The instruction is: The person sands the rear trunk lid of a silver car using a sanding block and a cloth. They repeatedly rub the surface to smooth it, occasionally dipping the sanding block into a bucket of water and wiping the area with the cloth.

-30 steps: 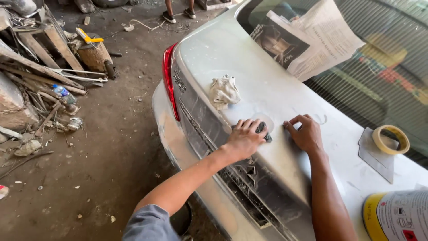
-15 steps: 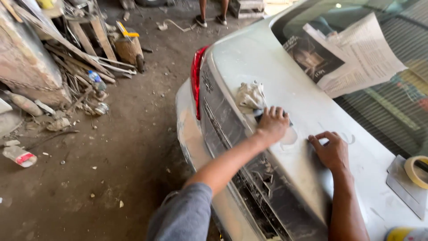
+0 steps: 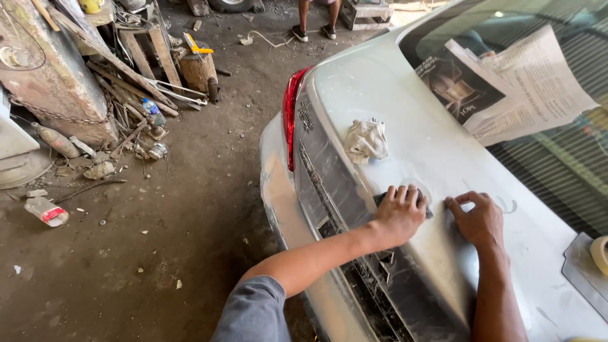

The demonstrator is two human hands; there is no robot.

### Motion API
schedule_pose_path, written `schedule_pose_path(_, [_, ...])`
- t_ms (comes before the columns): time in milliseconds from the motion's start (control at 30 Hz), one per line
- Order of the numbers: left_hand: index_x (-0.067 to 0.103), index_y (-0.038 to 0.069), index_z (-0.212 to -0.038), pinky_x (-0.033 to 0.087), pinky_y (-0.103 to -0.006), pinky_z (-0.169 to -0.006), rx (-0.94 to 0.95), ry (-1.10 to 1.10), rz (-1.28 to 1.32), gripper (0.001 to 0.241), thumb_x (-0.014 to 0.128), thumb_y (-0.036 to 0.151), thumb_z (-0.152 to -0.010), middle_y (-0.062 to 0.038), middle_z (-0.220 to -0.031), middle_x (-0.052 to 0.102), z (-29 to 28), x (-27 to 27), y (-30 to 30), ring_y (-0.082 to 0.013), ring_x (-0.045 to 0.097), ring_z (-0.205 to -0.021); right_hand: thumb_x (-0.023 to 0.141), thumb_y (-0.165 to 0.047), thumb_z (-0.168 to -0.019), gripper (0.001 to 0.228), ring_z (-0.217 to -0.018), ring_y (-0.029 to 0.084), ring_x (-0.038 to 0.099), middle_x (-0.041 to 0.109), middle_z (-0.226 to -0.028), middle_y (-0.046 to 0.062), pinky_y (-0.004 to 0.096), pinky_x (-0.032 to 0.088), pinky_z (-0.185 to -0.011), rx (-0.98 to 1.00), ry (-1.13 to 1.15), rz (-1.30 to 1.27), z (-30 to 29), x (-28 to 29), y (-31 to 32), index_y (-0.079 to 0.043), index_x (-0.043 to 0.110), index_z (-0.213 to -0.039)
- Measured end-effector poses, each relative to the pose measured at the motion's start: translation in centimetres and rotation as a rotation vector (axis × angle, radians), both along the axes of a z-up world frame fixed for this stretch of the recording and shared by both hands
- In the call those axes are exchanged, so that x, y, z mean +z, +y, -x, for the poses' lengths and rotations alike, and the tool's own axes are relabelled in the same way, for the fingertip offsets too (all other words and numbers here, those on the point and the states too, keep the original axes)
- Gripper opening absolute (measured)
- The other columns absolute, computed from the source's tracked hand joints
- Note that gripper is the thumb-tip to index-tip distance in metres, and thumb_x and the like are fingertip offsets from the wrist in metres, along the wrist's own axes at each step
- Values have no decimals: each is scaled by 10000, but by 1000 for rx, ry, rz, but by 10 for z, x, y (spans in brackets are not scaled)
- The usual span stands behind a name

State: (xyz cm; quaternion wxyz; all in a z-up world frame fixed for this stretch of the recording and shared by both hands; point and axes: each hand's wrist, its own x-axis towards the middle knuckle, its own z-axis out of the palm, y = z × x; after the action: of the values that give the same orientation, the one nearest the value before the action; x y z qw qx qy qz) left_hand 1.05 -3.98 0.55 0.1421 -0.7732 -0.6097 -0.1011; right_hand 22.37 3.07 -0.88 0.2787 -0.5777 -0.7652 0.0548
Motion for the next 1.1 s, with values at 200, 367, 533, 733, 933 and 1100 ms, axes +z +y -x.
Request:
schedule_pose_path(200, [556,-25,-1360,459,-518,-1160,-24,-170,120,351,507,151,-1061,-266,-1384,566,17,9,30,-365,548,-1323,799,-400,-903,291,-855,320,700,714,-1038,161,461,546,-838,-18,-6,43,5,15,-6,-123,801,-991])
schedule_pose_path(367, [498,-4,-1391,380,-562,-1131,-196,-71,94,518,595,129,-900,-315,-1473,437,15,12,-18,-434,453,-1348,798,-408,-891,291,-977,354,687,718,-1121,151,478,535,-862,-45,-37,69,4,2,1,-129,807,-971])
schedule_pose_path(533, [506,25,-1425,389,-565,-1170,-148,-167,108,490,573,202,-974,-273,-1479,483,22,-9,20,-406,493,-1362,783,-424,-897,304,-1034,374,679,717,-1159,154,488,527,-899,-44,-51,57,6,1,2,-134,807,-984])
schedule_pose_path(733, [516,39,-1400,400,-570,-1124,-214,-164,81,497,545,266,-959,-265,-1458,498,18,-8,13,-407,510,-1323,786,-437,-899,314,-1032,371,679,714,-1149,153,487,531,-889,-61,-60,75,6,-3,3,-137,808,-990])
schedule_pose_path(933, [516,16,-1442,416,-525,-1178,-93,-134,128,445,493,212,-1043,-263,-1473,515,4,6,0,-379,526,-1357,780,-437,-894,310,-948,350,703,711,-1123,144,485,541,-874,-60,-31,112,5,5,-5,-152,802,-1014])
schedule_pose_path(1100, [481,69,-1454,361,-537,-1164,-199,-80,133,558,507,135,-900,-263,-1506,424,19,-1,9,-387,443,-1389,806,-400,-883,265,-997,350,672,710,-1109,152,482,526,-875,-35,-50,40,7,2,-1,-145,818,-956])
